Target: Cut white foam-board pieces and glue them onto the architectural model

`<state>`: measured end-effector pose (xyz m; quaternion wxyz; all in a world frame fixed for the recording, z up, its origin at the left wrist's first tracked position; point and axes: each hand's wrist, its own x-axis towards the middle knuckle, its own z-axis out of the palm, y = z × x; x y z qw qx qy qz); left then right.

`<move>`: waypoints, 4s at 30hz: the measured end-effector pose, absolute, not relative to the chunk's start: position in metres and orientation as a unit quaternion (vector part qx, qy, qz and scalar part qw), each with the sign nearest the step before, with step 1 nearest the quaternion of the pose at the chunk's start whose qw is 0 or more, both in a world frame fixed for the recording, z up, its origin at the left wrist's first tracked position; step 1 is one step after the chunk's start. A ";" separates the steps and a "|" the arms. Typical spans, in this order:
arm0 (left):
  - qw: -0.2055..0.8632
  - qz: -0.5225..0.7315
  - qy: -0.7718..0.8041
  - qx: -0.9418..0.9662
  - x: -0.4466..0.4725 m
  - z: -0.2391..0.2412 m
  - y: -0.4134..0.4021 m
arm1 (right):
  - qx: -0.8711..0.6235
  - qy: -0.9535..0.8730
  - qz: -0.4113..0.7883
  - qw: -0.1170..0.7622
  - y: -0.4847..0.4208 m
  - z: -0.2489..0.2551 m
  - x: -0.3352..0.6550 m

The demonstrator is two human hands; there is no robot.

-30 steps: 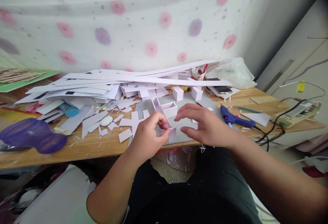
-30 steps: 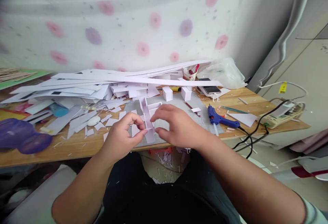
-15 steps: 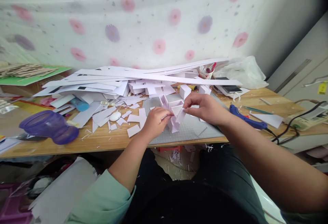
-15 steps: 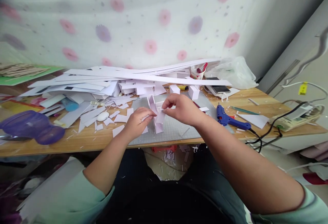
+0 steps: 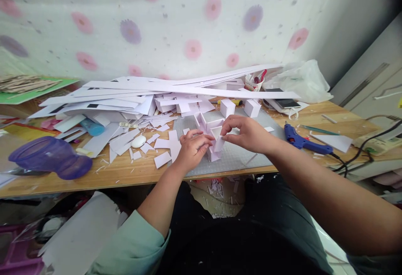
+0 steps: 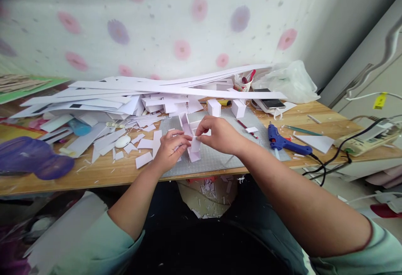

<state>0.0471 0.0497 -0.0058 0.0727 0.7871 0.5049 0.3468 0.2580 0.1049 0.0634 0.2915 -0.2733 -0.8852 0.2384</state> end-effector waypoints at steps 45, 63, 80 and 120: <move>0.066 0.367 0.504 0.779 0.046 -0.016 0.051 | -0.235 -0.900 0.211 0.301 0.095 0.038 0.249; 0.070 0.367 0.491 0.787 0.045 -0.015 0.049 | -0.264 -0.922 0.058 0.276 0.072 0.019 0.254; 0.046 0.373 0.477 0.794 0.045 -0.018 0.049 | -0.277 -0.932 -0.009 0.233 0.064 0.022 0.251; -0.015 0.392 0.406 0.825 0.047 -0.013 0.046 | -0.408 -0.778 0.275 0.390 0.058 -0.022 0.245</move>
